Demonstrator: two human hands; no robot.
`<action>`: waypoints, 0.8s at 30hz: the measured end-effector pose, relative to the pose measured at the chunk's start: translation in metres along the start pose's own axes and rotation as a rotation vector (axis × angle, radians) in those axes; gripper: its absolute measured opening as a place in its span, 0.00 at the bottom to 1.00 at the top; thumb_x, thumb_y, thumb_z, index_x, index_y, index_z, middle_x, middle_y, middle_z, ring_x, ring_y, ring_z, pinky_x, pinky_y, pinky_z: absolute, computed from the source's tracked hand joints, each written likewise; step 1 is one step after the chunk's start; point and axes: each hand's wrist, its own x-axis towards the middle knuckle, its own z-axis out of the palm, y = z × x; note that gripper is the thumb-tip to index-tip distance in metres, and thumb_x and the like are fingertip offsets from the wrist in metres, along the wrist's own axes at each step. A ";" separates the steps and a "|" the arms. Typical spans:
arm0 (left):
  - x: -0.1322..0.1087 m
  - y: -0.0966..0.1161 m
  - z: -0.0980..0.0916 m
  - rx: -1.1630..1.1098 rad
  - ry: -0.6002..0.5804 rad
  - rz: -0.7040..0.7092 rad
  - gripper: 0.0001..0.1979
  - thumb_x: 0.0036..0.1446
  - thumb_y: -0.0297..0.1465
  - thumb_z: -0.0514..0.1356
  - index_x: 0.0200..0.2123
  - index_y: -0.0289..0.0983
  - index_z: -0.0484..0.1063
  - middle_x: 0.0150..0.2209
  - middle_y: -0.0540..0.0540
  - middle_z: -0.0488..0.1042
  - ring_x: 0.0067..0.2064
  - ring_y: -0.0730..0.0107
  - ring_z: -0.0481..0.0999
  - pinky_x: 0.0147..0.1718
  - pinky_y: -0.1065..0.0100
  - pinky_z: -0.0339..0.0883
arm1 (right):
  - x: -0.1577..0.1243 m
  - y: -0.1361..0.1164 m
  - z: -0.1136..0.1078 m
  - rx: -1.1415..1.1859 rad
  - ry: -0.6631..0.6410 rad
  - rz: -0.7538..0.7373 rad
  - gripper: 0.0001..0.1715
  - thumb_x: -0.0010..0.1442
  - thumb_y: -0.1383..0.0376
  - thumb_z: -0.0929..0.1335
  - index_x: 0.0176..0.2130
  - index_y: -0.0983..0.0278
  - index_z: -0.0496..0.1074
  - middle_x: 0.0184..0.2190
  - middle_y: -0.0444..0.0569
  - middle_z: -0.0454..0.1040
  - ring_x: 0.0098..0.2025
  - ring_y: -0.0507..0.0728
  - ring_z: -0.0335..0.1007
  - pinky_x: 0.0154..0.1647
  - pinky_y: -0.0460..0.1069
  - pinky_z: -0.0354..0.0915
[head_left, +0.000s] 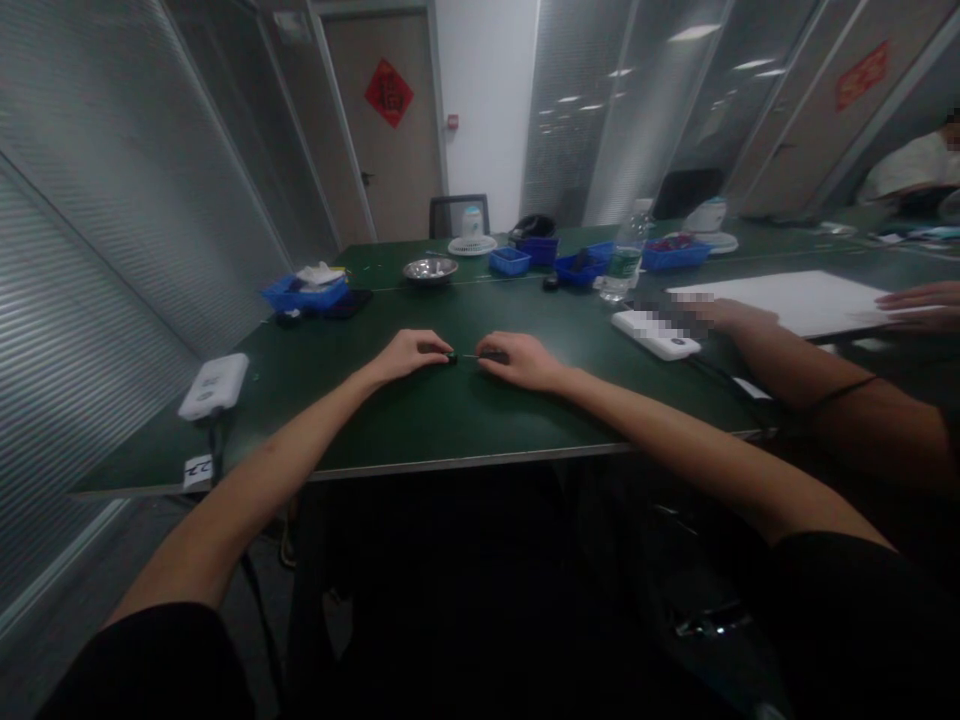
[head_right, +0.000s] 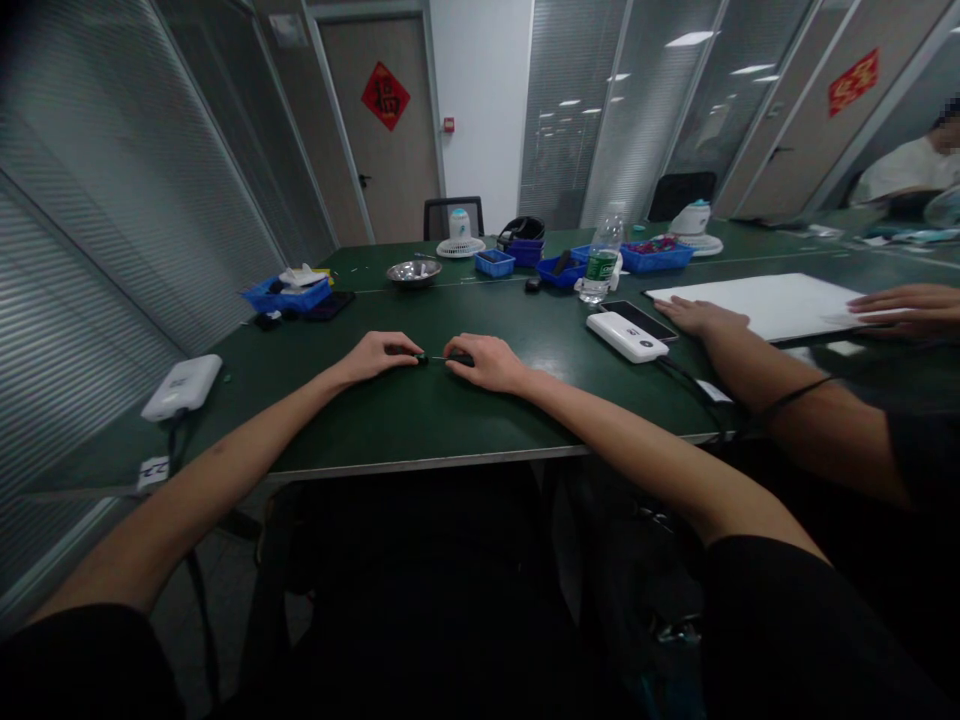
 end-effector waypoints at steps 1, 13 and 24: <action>0.001 0.004 0.004 -0.006 -0.012 0.016 0.16 0.61 0.41 0.69 0.47 0.38 0.86 0.46 0.40 0.82 0.46 0.58 0.80 0.48 0.61 0.70 | 0.000 -0.001 0.000 0.005 0.000 -0.013 0.15 0.71 0.57 0.67 0.52 0.61 0.75 0.47 0.51 0.79 0.46 0.59 0.75 0.47 0.51 0.65; -0.001 0.013 0.012 -0.055 -0.011 0.039 0.15 0.62 0.38 0.69 0.48 0.37 0.85 0.46 0.41 0.83 0.46 0.59 0.79 0.48 0.60 0.69 | -0.001 -0.003 -0.001 0.019 -0.008 -0.042 0.14 0.70 0.58 0.67 0.51 0.61 0.76 0.46 0.51 0.78 0.44 0.58 0.75 0.46 0.51 0.65; 0.000 0.010 0.015 -0.118 -0.020 0.047 0.15 0.60 0.38 0.71 0.46 0.36 0.85 0.47 0.40 0.83 0.48 0.58 0.80 0.52 0.57 0.71 | -0.002 0.002 0.004 0.037 -0.005 -0.105 0.14 0.71 0.59 0.67 0.52 0.61 0.75 0.48 0.51 0.78 0.46 0.58 0.75 0.47 0.51 0.65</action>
